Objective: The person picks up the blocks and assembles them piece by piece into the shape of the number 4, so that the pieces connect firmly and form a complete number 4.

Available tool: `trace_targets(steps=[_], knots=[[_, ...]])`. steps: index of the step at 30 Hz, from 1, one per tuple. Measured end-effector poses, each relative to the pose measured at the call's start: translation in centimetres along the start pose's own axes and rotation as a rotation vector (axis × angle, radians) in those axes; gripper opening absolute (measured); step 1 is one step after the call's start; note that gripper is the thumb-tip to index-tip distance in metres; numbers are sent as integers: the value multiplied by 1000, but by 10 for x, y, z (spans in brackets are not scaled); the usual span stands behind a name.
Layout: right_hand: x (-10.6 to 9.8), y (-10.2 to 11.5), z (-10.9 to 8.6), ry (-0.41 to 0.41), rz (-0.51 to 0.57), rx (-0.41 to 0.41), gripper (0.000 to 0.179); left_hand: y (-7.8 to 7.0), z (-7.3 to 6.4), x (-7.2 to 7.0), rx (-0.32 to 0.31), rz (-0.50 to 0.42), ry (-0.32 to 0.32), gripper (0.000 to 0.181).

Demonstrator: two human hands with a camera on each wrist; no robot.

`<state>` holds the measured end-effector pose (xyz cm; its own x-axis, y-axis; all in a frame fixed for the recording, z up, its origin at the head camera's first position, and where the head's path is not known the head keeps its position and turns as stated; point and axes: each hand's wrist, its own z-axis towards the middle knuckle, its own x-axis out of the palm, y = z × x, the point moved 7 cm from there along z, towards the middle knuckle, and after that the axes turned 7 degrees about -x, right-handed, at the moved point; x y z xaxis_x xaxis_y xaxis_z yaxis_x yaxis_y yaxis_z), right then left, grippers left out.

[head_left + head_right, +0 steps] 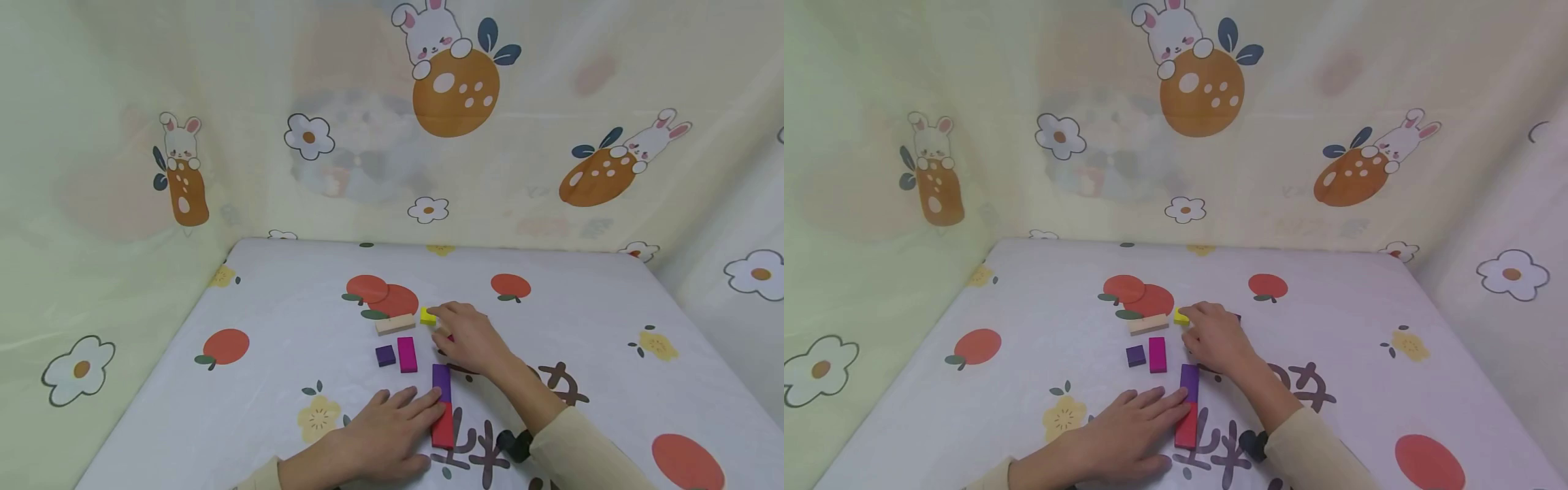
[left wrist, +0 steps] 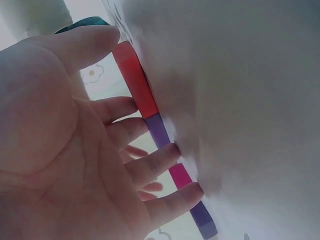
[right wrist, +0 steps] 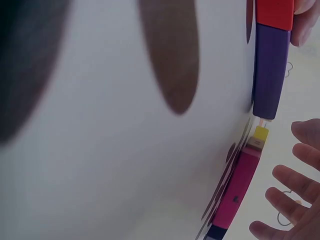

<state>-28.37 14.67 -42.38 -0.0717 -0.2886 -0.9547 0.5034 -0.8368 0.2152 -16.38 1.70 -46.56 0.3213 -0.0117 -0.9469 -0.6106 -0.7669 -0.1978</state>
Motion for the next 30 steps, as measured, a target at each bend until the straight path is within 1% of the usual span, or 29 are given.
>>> trace_targets(steps=[8, 13, 22, 30], knots=[[7, 3, 11, 45, -21, 5, 49, 1, 0, 1, -6, -2, 7, 76], [11, 2, 14, 65, -12, 29, 49, 2, 0, 1, -11, -2, 16, 77], [13, 0, 21, 64, 6, 42, 48, 1, 0, 0, -3, 24, 0, 77], [19, -1, 26, 75, 30, 56, 47, 2, 0, 1, -12, 14, 15, 77]])
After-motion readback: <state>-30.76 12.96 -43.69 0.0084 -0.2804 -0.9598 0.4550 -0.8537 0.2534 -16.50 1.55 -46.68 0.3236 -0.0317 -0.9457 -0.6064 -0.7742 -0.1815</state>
